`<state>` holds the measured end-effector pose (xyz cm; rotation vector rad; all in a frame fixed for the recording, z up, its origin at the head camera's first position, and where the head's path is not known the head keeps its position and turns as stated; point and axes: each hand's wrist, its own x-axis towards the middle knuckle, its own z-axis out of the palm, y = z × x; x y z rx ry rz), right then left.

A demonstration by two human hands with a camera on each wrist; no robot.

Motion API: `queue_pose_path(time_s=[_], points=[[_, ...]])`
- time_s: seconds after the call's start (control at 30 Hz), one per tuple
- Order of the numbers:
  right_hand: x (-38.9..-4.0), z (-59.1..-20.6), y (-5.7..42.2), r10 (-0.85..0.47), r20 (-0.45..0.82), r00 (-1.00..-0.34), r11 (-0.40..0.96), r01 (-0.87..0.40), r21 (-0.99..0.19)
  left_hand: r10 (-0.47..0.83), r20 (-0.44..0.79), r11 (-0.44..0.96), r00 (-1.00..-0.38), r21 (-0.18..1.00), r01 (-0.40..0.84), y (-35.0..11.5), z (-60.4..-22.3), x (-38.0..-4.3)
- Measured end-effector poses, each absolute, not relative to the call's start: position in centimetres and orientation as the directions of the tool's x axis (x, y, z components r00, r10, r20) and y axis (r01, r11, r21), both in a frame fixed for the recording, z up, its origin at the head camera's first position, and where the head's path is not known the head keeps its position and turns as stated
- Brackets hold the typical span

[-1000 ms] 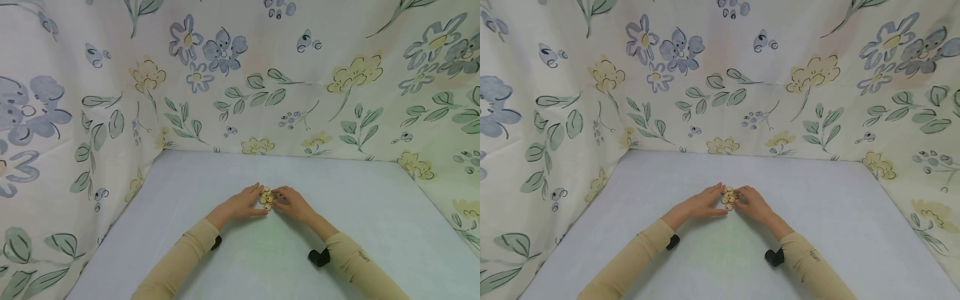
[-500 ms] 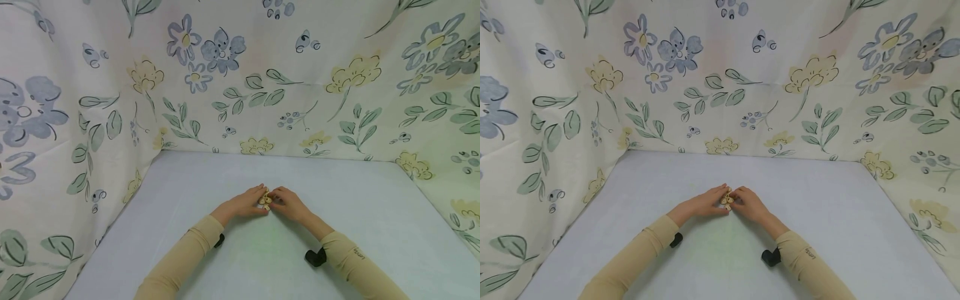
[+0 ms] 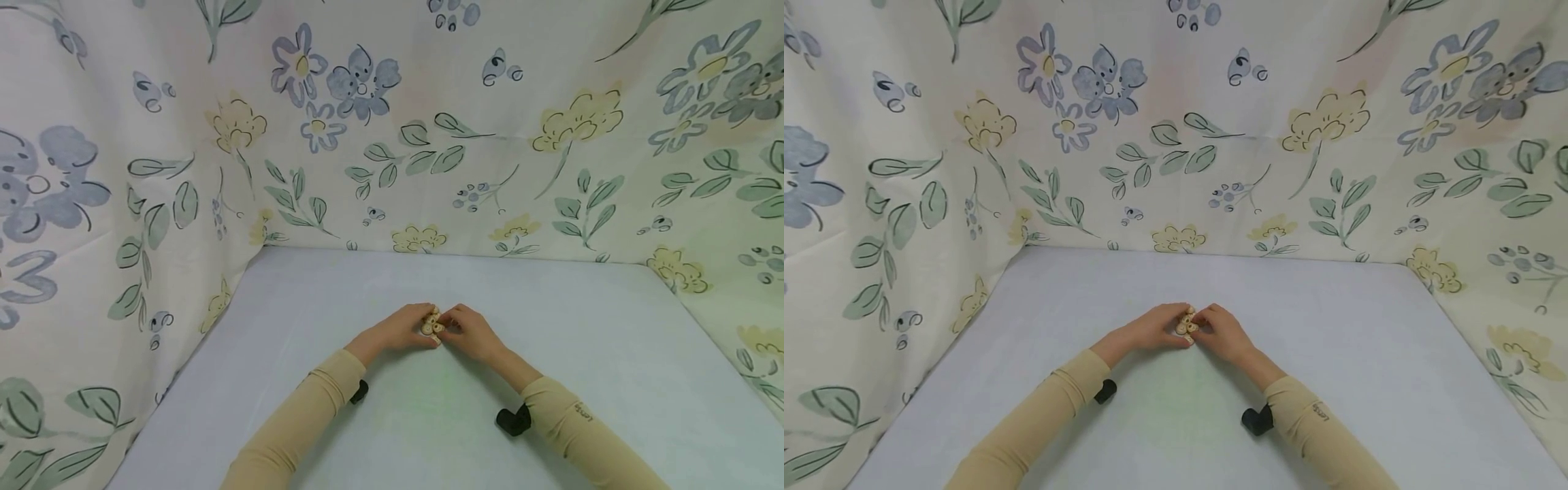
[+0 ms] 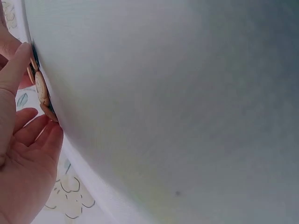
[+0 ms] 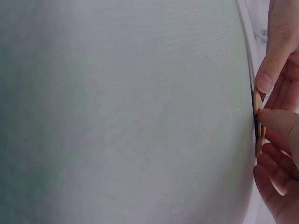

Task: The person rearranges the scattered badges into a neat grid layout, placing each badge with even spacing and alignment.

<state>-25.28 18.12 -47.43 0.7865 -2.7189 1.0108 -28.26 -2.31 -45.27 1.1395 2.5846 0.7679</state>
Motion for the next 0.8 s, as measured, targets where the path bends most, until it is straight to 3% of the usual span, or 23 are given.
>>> queue_pose_path(time_s=[0.23,0.8], points=[[-24.9,-47.3,18.2,-0.408,0.296,-0.864,0.647,-0.503,-0.573,0.733,0.033,0.557,-0.679,0.544,0.628,-2.3,-45.3,-28.1],[-24.3,-46.6,19.3,-0.4,0.28,-0.873,0.65,-0.485,-0.585,0.743,0.024,0.601,-0.669,0.416,0.682,-2.0,-45.2,-27.6]])
